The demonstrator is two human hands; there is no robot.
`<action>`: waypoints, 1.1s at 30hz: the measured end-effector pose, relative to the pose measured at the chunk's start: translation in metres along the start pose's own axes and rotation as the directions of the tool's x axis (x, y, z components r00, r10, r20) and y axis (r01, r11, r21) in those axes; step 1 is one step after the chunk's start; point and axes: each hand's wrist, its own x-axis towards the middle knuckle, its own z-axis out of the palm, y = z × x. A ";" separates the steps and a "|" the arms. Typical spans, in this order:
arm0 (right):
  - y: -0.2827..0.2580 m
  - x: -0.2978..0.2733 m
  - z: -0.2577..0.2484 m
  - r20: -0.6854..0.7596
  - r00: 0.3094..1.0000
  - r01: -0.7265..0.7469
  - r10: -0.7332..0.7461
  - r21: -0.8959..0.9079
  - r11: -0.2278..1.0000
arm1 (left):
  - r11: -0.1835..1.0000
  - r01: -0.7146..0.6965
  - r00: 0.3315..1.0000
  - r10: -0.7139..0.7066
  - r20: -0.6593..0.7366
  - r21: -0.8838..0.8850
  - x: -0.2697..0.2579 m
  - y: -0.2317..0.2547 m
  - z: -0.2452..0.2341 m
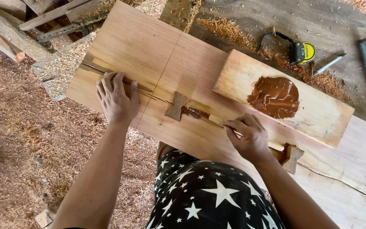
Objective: The person applies wood filler to a crack in a large wooden plank by hand and using a thin wooden stick, then hammers a butterfly inlay into place.
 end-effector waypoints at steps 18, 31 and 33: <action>0.025 -0.030 -0.031 0.338 0.849 -0.495 0.407 0.235 0.837 | 0.999 0.001 1.000 -0.001 -0.002 0.047 0.001 -0.003 0.005; 0.075 -0.063 -0.090 -0.205 0.871 -0.453 0.446 0.013 0.891 | 0.996 0.090 0.993 -0.091 0.070 0.020 0.000 -0.015 0.017; 0.079 -0.063 -0.084 -0.209 0.860 -0.481 0.466 -0.024 0.876 | 0.998 0.038 0.998 -0.041 0.056 0.049 -0.002 -0.016 0.016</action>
